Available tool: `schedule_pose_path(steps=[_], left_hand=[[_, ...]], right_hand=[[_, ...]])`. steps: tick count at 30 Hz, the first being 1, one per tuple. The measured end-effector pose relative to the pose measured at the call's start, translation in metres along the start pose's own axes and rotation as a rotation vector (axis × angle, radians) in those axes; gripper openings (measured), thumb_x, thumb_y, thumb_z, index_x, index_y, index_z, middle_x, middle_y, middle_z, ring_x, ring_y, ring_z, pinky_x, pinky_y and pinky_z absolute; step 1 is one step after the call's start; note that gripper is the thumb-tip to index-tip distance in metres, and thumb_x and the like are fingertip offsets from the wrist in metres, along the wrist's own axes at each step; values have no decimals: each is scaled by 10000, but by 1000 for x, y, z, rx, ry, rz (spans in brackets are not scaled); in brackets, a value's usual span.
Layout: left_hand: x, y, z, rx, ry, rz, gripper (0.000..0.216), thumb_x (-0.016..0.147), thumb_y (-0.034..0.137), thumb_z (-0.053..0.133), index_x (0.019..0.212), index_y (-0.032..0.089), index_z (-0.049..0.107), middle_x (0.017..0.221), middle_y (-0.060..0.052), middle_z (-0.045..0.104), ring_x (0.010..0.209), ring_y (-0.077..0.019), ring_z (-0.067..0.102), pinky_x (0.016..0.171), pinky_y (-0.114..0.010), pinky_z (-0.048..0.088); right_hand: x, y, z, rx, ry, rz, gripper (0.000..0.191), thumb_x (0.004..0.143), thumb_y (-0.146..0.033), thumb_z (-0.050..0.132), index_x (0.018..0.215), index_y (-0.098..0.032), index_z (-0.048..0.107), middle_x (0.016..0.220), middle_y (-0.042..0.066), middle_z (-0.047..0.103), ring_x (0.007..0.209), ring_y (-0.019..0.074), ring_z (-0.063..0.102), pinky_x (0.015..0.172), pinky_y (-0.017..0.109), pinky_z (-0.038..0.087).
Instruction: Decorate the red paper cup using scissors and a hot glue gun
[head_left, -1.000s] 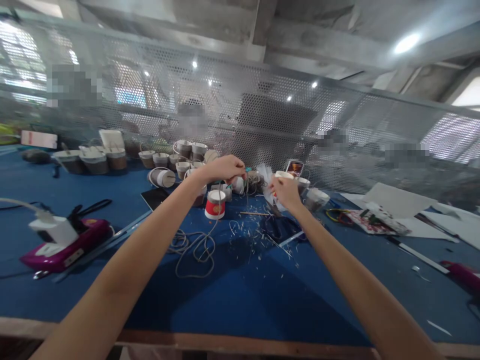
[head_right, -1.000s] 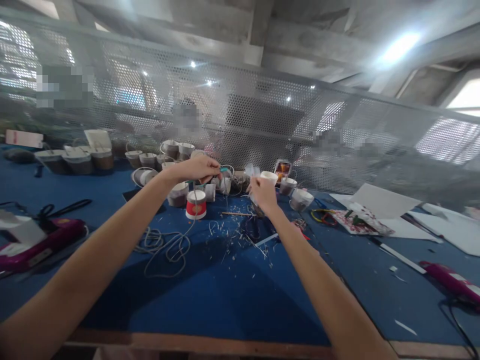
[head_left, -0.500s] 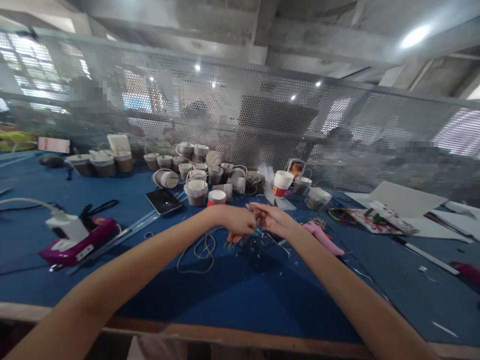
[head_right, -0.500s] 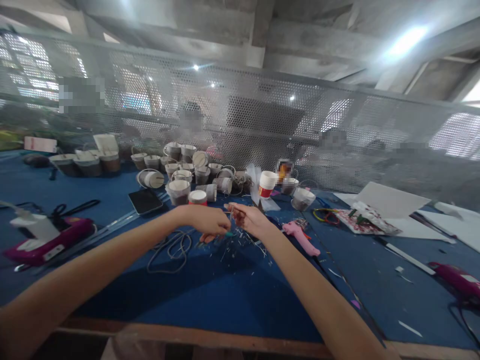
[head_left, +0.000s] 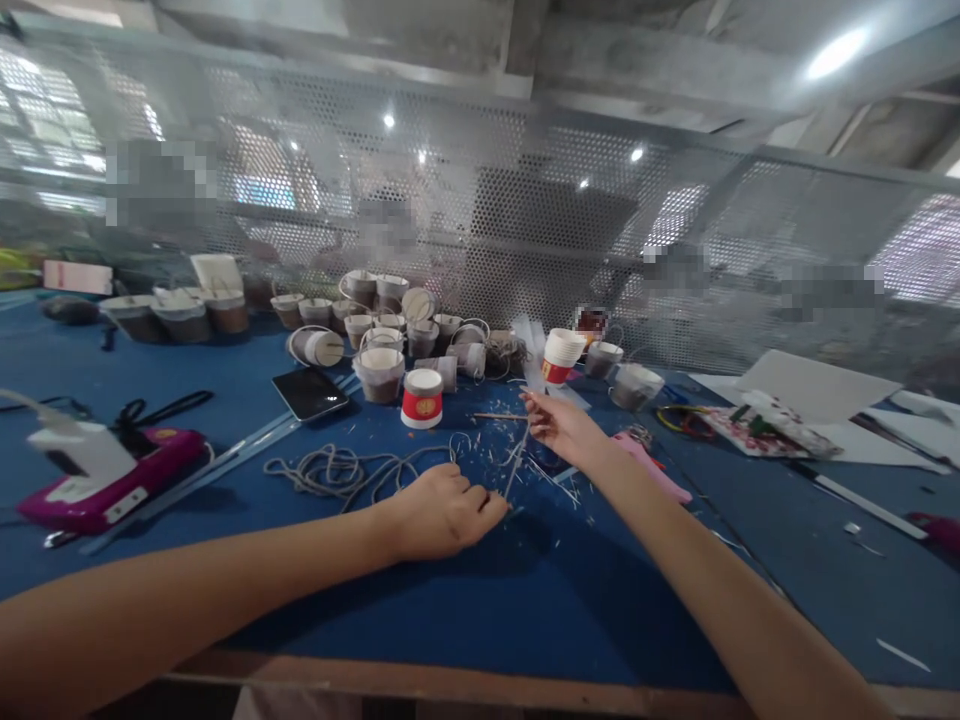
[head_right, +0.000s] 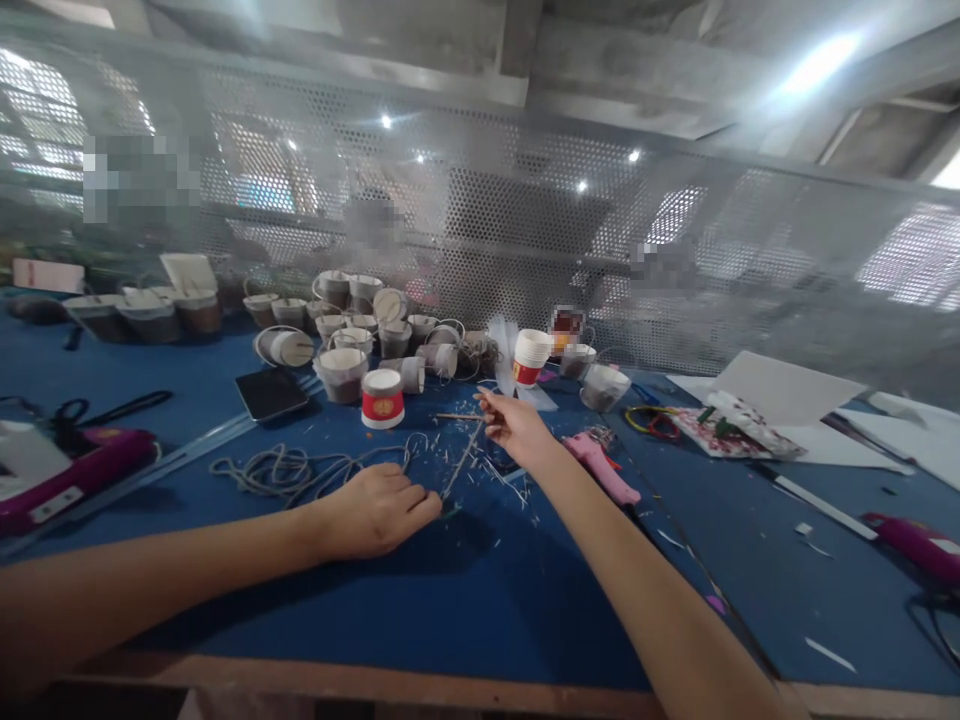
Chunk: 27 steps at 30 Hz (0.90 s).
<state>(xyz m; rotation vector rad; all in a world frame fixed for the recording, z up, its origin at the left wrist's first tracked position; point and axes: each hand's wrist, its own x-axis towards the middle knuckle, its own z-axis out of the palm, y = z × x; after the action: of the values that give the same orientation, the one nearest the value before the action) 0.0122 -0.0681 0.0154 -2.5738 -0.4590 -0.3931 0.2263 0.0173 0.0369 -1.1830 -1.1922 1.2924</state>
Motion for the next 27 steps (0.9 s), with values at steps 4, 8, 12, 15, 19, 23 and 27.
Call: schedule_pose_path(steps=[4,8,12,15,19,23,27], left_hand=[[0,4,0,-8,50,-30,198,898,232,428,759,187,562,584,-9,602,496,-146,547,492,-303,390],[2,3,-4,-22,81,-45,317,911,374,418,698,184,556,630,-45,608,609,-169,556,508,-303,386],[1,2,-3,-37,97,-58,313,912,361,411,703,181,560,654,-46,603,643,-177,545,517,-301,387],[-1,0,-1,-101,126,-81,285,913,325,403,709,184,545,657,-37,594,638,-175,532,547,-298,410],[-3,-8,3,-337,207,-384,205,917,265,371,797,186,517,737,-40,598,688,-166,537,635,-288,452],[-3,-19,7,-564,244,-768,192,930,307,353,850,195,486,750,-11,578,671,-143,532,625,-271,435],[-2,-23,8,-728,156,-753,393,956,351,248,670,193,466,593,29,498,561,-115,470,563,-253,372]], right_hand=[[1,6,-4,-270,59,-177,240,743,-416,651,669,-188,646,659,24,608,551,124,474,523,263,371],[-1,9,3,-519,46,-364,152,641,-345,754,656,-215,677,758,51,648,857,249,539,830,386,380],[-4,6,6,-622,99,-497,189,657,-391,739,720,-222,684,954,96,627,1088,311,448,993,458,263],[-6,1,1,-545,237,-582,314,752,-519,595,718,-208,616,902,104,576,1004,281,485,936,437,338],[-15,-6,5,-352,223,-515,492,864,-614,248,721,-229,519,745,56,520,668,188,514,619,341,436],[-36,-7,31,234,-98,-248,419,852,-576,347,716,-222,523,693,19,503,495,116,427,470,271,368],[-59,-2,56,470,-215,-88,334,865,-485,390,721,-213,520,699,10,497,538,116,468,500,256,397]])
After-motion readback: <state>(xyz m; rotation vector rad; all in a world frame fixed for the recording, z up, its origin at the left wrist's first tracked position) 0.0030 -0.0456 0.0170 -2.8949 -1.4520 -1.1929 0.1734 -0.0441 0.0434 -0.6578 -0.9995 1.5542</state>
